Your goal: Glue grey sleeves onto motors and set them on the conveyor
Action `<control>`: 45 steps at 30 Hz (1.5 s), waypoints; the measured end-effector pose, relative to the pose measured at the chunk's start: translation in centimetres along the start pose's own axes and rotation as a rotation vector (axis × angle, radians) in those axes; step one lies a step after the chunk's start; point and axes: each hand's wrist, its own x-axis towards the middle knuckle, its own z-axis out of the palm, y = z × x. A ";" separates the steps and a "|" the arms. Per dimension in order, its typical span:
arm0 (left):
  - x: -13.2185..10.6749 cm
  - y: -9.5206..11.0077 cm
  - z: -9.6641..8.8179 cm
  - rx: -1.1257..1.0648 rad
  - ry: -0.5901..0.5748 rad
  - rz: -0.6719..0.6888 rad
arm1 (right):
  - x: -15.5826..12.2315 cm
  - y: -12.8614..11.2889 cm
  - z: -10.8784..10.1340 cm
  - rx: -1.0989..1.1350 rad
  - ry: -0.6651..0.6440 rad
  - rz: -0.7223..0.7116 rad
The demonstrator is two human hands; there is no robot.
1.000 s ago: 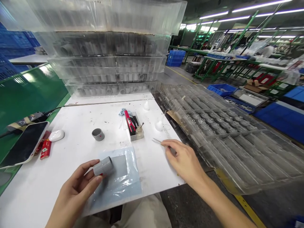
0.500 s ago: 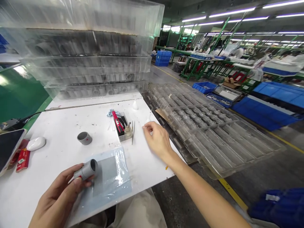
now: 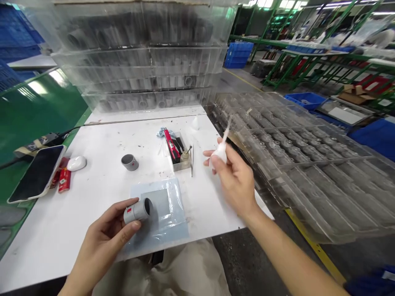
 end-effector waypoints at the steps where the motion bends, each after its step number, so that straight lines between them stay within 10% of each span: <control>1: 0.0 0.0 0.1 0.003 0.004 0.002 | -1.3 -0.8 0.3 0.030 0.010 -0.019; 15: 0.9 -0.7 -1.4 -0.025 -0.049 0.007 | -4.5 -3.5 8.0 0.423 -0.015 -0.381; 45: 0.5 -0.3 -1.2 0.024 -0.003 -0.033 | -5.4 -3.3 8.9 0.299 0.009 -0.412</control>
